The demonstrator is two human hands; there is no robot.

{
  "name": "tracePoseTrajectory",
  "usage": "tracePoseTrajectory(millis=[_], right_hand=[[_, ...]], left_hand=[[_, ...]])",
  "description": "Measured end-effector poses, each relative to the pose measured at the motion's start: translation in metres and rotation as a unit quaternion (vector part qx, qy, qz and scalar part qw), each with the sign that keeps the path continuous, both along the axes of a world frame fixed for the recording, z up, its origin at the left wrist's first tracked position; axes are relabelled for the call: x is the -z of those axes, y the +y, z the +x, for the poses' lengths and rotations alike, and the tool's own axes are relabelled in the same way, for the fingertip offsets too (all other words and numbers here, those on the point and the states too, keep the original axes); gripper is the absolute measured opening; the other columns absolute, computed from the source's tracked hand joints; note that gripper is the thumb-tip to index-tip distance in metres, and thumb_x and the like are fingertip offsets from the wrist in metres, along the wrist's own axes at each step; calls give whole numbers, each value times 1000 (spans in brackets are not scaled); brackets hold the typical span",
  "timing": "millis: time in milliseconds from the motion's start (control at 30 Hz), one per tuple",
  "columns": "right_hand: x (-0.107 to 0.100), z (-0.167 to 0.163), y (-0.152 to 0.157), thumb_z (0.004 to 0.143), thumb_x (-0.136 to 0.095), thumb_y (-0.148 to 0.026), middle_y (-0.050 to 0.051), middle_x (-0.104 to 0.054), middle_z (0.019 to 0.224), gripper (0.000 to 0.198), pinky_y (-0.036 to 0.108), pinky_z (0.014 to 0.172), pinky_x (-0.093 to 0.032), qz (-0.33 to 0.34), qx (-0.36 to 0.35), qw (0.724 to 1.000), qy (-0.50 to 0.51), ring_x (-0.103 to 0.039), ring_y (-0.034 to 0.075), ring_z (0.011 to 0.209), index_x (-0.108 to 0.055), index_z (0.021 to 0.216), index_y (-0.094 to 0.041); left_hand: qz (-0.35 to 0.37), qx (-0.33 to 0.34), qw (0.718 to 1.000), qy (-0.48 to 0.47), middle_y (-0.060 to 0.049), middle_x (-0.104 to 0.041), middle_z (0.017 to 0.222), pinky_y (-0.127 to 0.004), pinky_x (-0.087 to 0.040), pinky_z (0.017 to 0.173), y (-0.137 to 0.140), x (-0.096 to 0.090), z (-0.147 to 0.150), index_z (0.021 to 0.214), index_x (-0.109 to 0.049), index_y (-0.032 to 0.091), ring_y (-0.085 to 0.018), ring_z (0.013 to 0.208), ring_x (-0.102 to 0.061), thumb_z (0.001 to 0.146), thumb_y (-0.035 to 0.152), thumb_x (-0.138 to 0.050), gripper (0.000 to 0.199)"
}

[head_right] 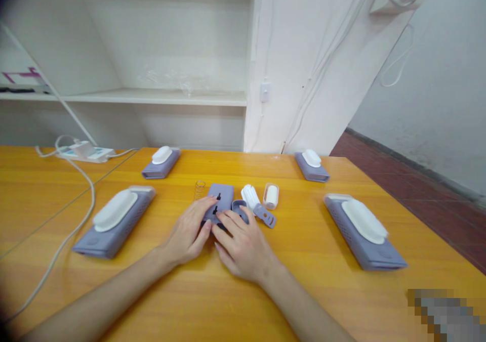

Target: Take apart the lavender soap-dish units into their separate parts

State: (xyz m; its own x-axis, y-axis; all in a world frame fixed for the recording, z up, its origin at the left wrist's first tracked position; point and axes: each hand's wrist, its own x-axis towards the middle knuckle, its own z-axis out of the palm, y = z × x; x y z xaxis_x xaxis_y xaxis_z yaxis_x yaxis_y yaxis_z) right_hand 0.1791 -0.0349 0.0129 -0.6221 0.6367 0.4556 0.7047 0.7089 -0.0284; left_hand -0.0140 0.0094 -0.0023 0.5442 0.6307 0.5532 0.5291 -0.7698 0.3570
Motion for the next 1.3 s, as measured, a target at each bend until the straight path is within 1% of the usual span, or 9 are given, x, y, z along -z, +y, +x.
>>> tracePoseTrajectory(millis=[133, 300, 433, 567, 700, 833, 967, 1100, 1300], right_hand=[[1, -2, 4, 92, -43, -29, 8, -56, 130, 33, 54, 107, -20, -1, 46, 999, 0, -44, 24, 122, -55, 121, -21], [-2, -2, 11, 92, -42, -32, 6, -49, 138, 42, 57, 106, -18, -23, 115, 993, -22, -40, 28, 124, -48, 133, -26], [-7, -3, 21, 91, -41, -32, 6, -48, 139, 42, 56, 108, -14, -30, 141, 989, -30, -39, 27, 125, -49, 131, -24], [-14, -5, 37, 92, -39, -30, 8, -51, 136, 38, 59, 106, -15, -32, 162, 986, -33, -40, 28, 124, -53, 126, -22], [-20, -5, 54, 94, -33, -31, 6, -53, 134, 37, 62, 104, -14, -53, 189, 980, -35, -43, 28, 122, -54, 123, -24], [-24, -1, 70, 95, -29, -33, 5, -52, 135, 38, 63, 104, -11, -85, 213, 973, -44, -43, 28, 124, -55, 121, -24], [-27, 3, 86, 94, -29, -32, 5, -53, 135, 37, 64, 105, -8, -99, 235, 965, -55, -43, 27, 123, -56, 118, -23], [-31, 6, 102, 94, -28, -31, 6, -54, 133, 36, 66, 104, -8, -116, 260, 957, -58, -45, 27, 121, -57, 112, -21], [-27, 13, 123, 93, -28, -32, 8, -53, 133, 36, 72, 101, -6, -137, 285, 947, -58, -43, 30, 123, -56, 112, -21]], left_hand=[[5, -58, 998, -28, -12, -56, 115, -42, -42, 93, -1, -2, 2, 117, -46, 16, -24, 107, -51, 88, 19, -43, 29], [11, -110, 993, -34, -9, -59, 99, -40, -43, 82, 0, -2, 3, 104, -50, 17, -23, 93, -52, 88, 20, -43, 17], [9, -135, 991, 3, -7, -59, 91, -38, -42, 79, 3, 0, 5, 95, -52, 19, -22, 88, -52, 89, 21, -42, 12], [5, -155, 986, 58, -6, -58, 87, -36, -40, 75, 4, -1, 6, 88, -53, 19, -22, 84, -52, 89, 22, -42, 11], [8, -162, 981, 108, -5, -58, 85, -36, -38, 74, 4, -1, 8, 84, -54, 20, -21, 83, -51, 89, 23, -42, 13], [4, -161, 978, 132, -6, -58, 84, -36, -37, 73, 3, -2, 9, 83, -54, 19, -22, 83, -51, 90, 23, -42, 14], [-3, -156, 978, 139, -6, -57, 85, -37, -37, 74, 3, -2, 10, 85, -55, 19, -22, 84, -50, 90, 23, -41, 15], [-9, -153, 978, 142, -6, -57, 86, -37, -38, 74, 3, -2, 10, 85, -54, 19, -22, 85, -50, 90, 23, -41, 15], [-4, -151, 979, 136, -6, -56, 86, -36, -38, 73, 3, -2, 10, 83, -54, 19, -21, 83, -49, 90, 23, -41, 15]])
